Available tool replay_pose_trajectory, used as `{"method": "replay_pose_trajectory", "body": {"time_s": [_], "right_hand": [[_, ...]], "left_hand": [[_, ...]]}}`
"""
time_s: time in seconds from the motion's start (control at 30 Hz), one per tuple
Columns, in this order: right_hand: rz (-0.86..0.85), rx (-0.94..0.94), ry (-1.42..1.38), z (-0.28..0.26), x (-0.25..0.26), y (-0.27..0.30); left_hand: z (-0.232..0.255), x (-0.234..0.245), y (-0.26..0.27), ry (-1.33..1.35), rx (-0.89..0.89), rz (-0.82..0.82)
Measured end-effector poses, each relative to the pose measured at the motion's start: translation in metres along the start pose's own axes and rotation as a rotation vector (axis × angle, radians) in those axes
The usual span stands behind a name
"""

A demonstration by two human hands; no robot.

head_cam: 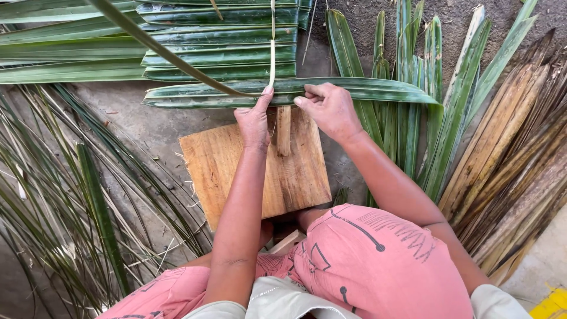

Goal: Weaving palm leaves over a wooden spine to create a thatched panel

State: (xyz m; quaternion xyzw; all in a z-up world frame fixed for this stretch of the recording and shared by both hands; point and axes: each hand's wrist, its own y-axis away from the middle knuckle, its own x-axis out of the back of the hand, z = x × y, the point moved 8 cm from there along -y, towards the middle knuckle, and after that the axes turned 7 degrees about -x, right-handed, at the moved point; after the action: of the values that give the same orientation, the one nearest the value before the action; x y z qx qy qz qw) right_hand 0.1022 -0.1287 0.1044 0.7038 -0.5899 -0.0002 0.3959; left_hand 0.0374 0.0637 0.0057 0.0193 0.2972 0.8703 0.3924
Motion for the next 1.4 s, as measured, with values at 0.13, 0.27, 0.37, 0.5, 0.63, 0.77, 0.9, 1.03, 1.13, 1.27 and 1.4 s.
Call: {"method": "replay_pose_trajectory", "body": {"time_s": [0.13,0.27,0.37,0.5,0.63,0.77,0.9,1.03,1.13,1.27,1.4], "right_hand": [[-0.029,-0.053,-0.005,-0.001,-0.011,-0.008],[-0.059,-0.114,0.116,-0.013,-0.024,-0.014],[-0.058,-0.115,0.174,-0.009,-0.034,-0.022],[-0.058,-0.122,0.037,0.010,-0.051,-0.031],[-0.126,-0.187,-0.450,0.012,-0.060,-0.026],[-0.134,-0.178,-0.666,0.004,-0.060,-0.023],[-0.188,-0.168,-0.767,-0.020,-0.047,-0.008],[-0.181,-0.144,-0.730,-0.043,-0.033,0.004],[-0.176,-0.132,-0.709,-0.030,-0.030,0.002],[-0.209,-0.140,-0.737,0.006,-0.035,-0.012],[-0.289,-0.149,-0.796,0.019,-0.047,-0.019]], "left_hand": [[-0.008,0.005,-0.001,-0.009,-0.005,0.008],[0.003,0.002,0.000,0.013,0.019,0.018],[0.005,0.001,0.001,0.029,0.046,0.025],[0.006,-0.004,0.002,0.075,0.100,0.028],[0.003,0.000,-0.004,0.122,0.209,0.028],[0.061,-0.013,0.008,-0.174,0.138,-0.108],[0.034,-0.006,0.029,-0.421,0.576,-0.515],[-0.026,0.006,0.017,0.354,0.443,-0.425],[0.007,0.051,-0.029,0.864,0.307,-0.109],[0.174,0.110,-0.069,0.806,-0.179,0.071],[0.228,0.129,-0.074,0.553,-0.436,0.194]]}}
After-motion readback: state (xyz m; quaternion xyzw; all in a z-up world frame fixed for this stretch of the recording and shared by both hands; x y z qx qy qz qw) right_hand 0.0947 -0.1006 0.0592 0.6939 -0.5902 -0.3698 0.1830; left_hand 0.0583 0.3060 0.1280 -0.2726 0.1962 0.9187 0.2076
